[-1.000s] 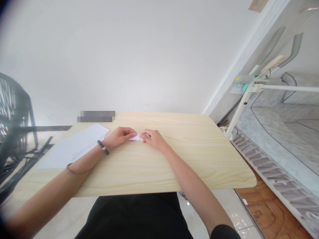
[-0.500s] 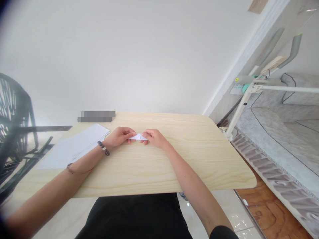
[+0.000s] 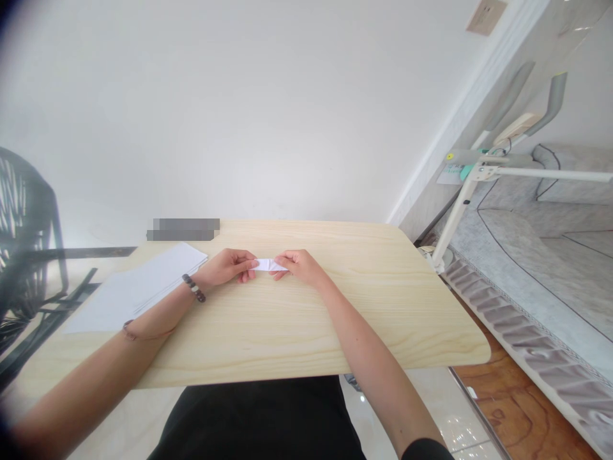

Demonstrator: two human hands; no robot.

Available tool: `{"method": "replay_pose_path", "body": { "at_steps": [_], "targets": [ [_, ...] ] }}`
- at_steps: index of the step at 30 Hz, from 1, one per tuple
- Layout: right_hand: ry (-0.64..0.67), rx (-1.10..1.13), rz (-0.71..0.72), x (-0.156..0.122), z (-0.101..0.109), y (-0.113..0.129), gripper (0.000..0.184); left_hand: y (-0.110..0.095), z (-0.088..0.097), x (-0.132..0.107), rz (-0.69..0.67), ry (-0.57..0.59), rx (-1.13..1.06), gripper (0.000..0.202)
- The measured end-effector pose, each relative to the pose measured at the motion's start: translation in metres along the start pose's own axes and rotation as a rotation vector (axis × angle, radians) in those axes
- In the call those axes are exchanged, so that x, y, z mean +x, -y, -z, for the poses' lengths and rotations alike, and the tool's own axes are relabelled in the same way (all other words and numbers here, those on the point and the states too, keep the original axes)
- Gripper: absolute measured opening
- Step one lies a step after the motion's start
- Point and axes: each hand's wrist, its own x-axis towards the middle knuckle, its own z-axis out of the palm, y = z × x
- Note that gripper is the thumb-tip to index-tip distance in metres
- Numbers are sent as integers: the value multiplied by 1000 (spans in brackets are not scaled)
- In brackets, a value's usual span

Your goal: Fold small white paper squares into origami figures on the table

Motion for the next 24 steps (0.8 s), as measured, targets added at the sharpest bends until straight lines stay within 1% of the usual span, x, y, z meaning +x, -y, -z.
{"method": "replay_pose_path", "body": {
  "at_steps": [3,5,8,11,13,15,19,24],
  "targets": [
    [7,4,-1,-1,1,1,28,0,-2,0,2,-1,-26,32],
    [-24,-18,-2,-1,-1,1,29,0,-3,0,11,-11,-17,33],
    [-80,-114,18,-2,-5,1,32,-2,-7,0,12,-29,27,34],
    [-146,-199,74,-1,-8,1,33,-3,-9,0,-19,-80,69,33],
    [-195,-206,134,1,-8,1,33,-4,-9,1,-45,-134,90,34],
    [-219,-186,174,2,-6,0,34,-3,-7,1,-51,-161,98,35],
    [-201,-126,167,2,-3,0,35,1,-2,3,-27,-136,41,39],
    [-181,-127,210,2,-5,-2,31,6,-2,5,-11,-138,-32,43]
  ]
}}
